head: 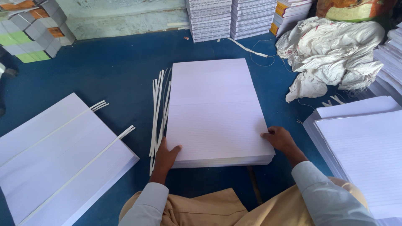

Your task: The person folds a stack of lined paper in half, aligns the edges, and places the folded stack on the floor. They then insert white plastic strips into the fold to secure the pages together.

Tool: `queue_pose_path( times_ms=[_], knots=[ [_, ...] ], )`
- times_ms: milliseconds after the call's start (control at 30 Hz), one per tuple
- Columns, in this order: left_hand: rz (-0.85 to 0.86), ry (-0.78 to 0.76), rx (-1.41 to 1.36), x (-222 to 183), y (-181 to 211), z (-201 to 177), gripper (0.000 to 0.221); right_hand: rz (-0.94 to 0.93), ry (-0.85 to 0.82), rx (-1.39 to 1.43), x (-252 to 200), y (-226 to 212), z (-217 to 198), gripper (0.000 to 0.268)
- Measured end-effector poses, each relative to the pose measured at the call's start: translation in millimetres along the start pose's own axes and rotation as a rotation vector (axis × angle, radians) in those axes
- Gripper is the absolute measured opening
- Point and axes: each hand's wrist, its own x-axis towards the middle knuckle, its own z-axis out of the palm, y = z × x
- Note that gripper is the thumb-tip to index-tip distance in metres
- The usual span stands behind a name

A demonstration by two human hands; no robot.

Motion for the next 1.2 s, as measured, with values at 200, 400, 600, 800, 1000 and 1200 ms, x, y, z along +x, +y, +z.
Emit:
queue_pose_path(
  times_ms=[200, 400, 600, 800, 1000, 1200],
  knots=[
    [-0.002, 0.003, 0.000, -6, 7, -1, 0.095, 0.017, 0.013, 0.020, 0, 0, 2, 0.067],
    [-0.025, -0.036, -0.019, -4, 5, -5, 0.094, 0.000, -0.001, 0.067, 2, 6, 3, 0.063],
    [0.039, -0.024, -0.051, -9, 7, -4, 0.092, 0.001, 0.001, 0.298, 5, 13, 9, 0.056],
    [-0.012, -0.021, -0.183, -16, 18, -10, 0.077, 0.080, -0.003, 0.353, -1, 5, 7, 0.055],
    [-0.032, -0.021, -0.284, -17, 20, -12, 0.074, 0.064, 0.023, 0.274, -9, -3, 5, 0.052],
    [-0.031, -0.025, -0.304, -18, 21, -14, 0.071, 0.095, 0.006, 0.226, -7, -4, 2, 0.050]
  ],
)
